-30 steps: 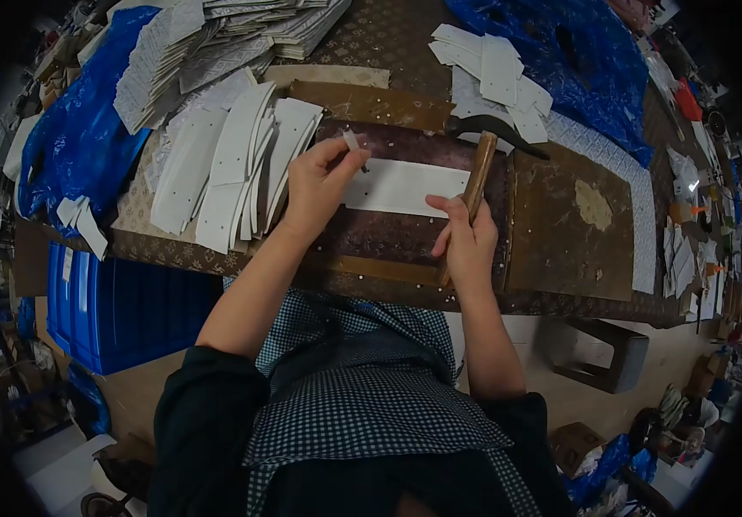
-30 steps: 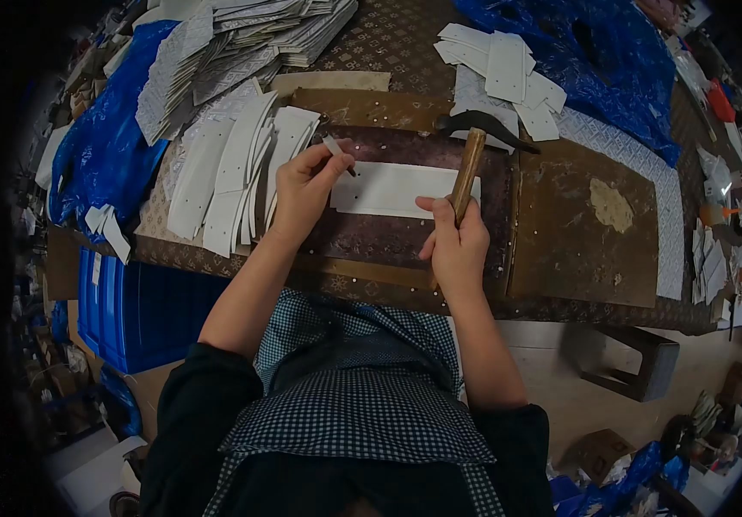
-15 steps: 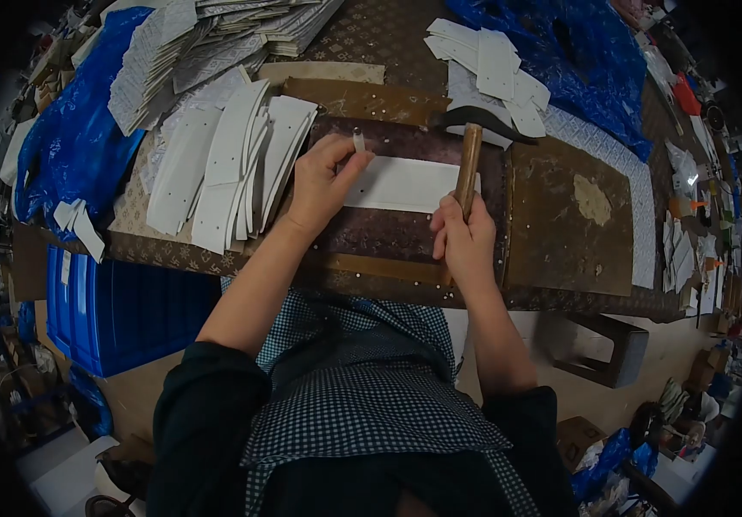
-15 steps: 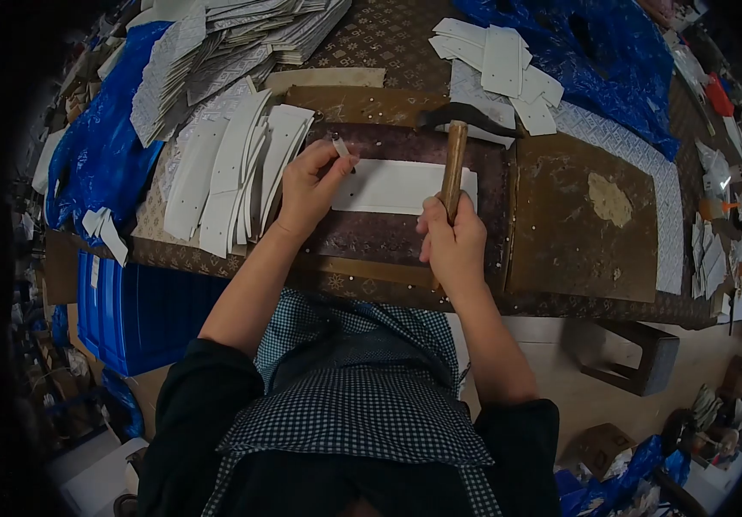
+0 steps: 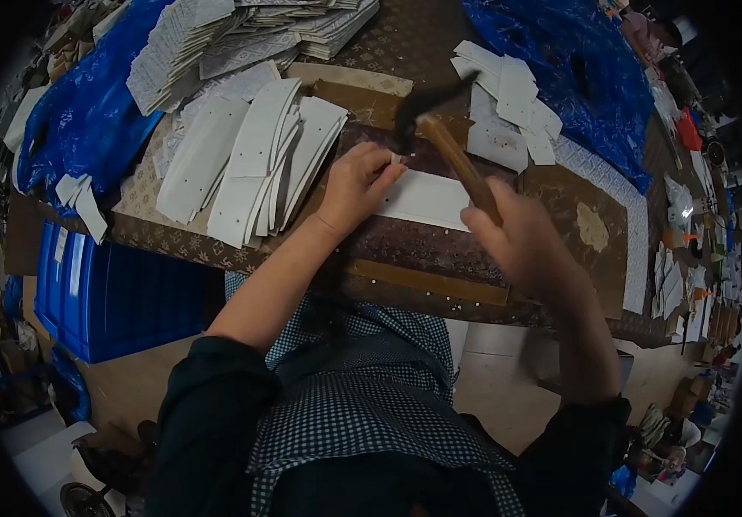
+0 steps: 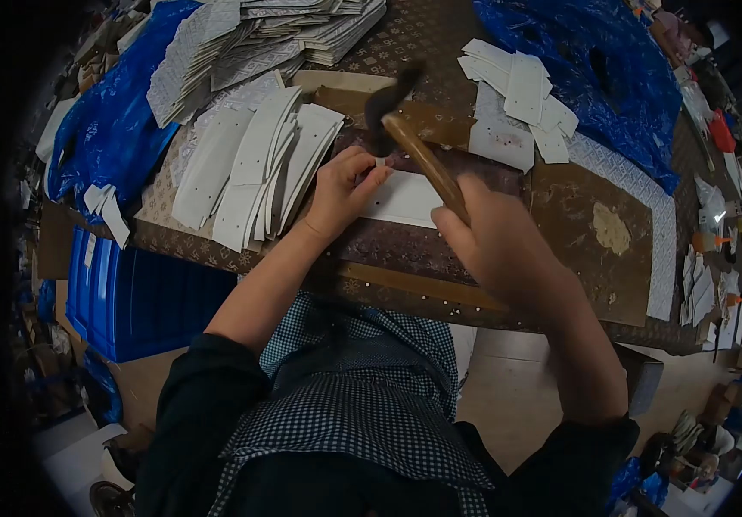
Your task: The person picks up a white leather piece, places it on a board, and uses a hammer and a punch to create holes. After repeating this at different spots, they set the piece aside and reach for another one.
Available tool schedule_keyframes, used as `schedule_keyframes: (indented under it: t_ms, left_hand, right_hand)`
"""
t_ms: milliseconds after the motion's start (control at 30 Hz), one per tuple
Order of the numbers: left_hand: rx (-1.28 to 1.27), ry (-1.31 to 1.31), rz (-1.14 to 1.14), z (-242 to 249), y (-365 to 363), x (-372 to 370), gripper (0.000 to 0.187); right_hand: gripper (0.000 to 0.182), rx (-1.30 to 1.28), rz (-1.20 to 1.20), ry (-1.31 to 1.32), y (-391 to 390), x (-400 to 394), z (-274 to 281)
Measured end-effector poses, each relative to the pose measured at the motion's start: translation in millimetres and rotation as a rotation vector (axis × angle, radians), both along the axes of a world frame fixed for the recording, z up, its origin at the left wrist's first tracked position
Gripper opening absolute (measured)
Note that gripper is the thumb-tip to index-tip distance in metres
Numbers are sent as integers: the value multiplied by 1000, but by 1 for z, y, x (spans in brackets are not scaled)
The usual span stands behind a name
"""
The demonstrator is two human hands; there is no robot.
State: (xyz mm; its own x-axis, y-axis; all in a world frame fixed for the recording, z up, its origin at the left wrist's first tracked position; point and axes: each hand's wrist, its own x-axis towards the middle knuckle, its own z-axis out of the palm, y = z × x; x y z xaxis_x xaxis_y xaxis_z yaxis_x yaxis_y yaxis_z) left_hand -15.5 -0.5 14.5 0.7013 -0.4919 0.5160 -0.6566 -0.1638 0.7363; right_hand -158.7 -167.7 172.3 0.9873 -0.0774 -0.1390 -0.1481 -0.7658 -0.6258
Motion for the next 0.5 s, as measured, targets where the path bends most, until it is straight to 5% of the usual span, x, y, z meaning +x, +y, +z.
schedule_keyframes:
  t_ms: [200, 333, 467, 500]
  left_hand:
    - [18, -11, -1, -4, 0, 3, 15]
    - [19, -19, -3, -6, 0, 5, 16]
    - [-31, -25, 4, -2, 0, 3, 13]
    - [-52, -60, 3, -4, -1, 1, 13]
  right_hand:
    - [25, 259, -121, -171, 12, -9, 59]
    - [31, 587, 35, -719, 8, 2, 65]
    - [26, 46, -110, -65, 3, -7, 16]
    - [25, 97, -171, -27, 0, -13, -1]
